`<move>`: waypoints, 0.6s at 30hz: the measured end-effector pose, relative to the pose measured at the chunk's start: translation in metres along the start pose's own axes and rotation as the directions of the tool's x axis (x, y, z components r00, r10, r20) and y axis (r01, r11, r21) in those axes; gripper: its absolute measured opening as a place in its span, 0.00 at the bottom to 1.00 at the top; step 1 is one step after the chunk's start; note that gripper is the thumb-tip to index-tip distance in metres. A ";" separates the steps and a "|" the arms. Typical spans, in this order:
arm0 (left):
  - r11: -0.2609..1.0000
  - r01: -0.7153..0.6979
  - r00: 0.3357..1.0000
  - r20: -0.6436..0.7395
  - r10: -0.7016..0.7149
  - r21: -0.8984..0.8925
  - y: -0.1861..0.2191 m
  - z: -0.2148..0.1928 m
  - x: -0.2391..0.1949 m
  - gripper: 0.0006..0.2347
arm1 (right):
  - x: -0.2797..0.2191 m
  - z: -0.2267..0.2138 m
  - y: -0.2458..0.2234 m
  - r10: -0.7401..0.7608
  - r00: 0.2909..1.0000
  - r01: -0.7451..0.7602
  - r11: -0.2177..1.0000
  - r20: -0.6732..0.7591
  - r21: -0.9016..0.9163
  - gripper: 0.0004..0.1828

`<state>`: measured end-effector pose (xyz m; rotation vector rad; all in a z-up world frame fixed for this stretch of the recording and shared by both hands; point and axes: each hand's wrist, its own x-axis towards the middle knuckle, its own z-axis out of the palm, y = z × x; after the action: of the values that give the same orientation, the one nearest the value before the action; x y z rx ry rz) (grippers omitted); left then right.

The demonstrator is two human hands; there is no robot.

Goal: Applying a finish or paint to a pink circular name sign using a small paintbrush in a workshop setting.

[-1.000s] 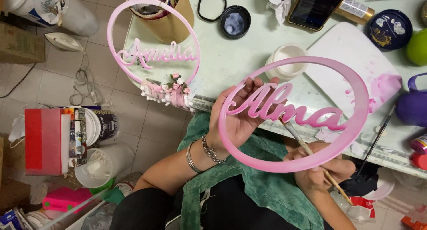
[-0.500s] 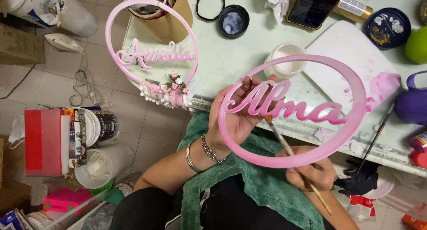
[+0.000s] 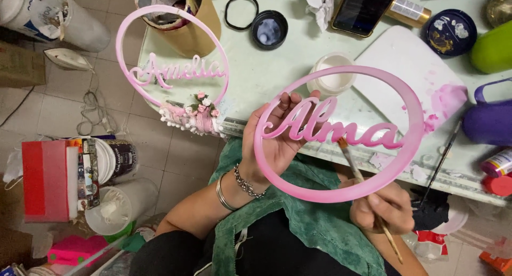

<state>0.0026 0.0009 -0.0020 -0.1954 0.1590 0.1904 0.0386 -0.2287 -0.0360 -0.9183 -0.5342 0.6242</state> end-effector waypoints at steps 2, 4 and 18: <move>1.000 0.006 1.000 -0.021 -0.006 0.004 -0.001 0.000 0.000 0.10 | -0.007 -0.004 0.010 -0.133 0.988 0.098 0.931 -0.079 -0.352 0.13; 1.000 0.010 0.999 -0.040 -0.010 0.008 -0.001 -0.002 0.001 0.10 | -0.002 -0.005 0.007 -0.280 0.954 0.140 0.737 -0.109 -0.662 0.07; 0.995 -0.061 0.998 -0.008 0.061 0.078 0.000 -0.006 0.000 0.10 | 0.041 -0.009 0.025 -0.902 0.156 0.823 -0.107 0.402 -0.558 0.15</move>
<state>0.0017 -0.0001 -0.0075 -0.1138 0.1830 0.2435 0.0664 -0.1938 -0.0550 -1.0228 -1.1848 -1.0442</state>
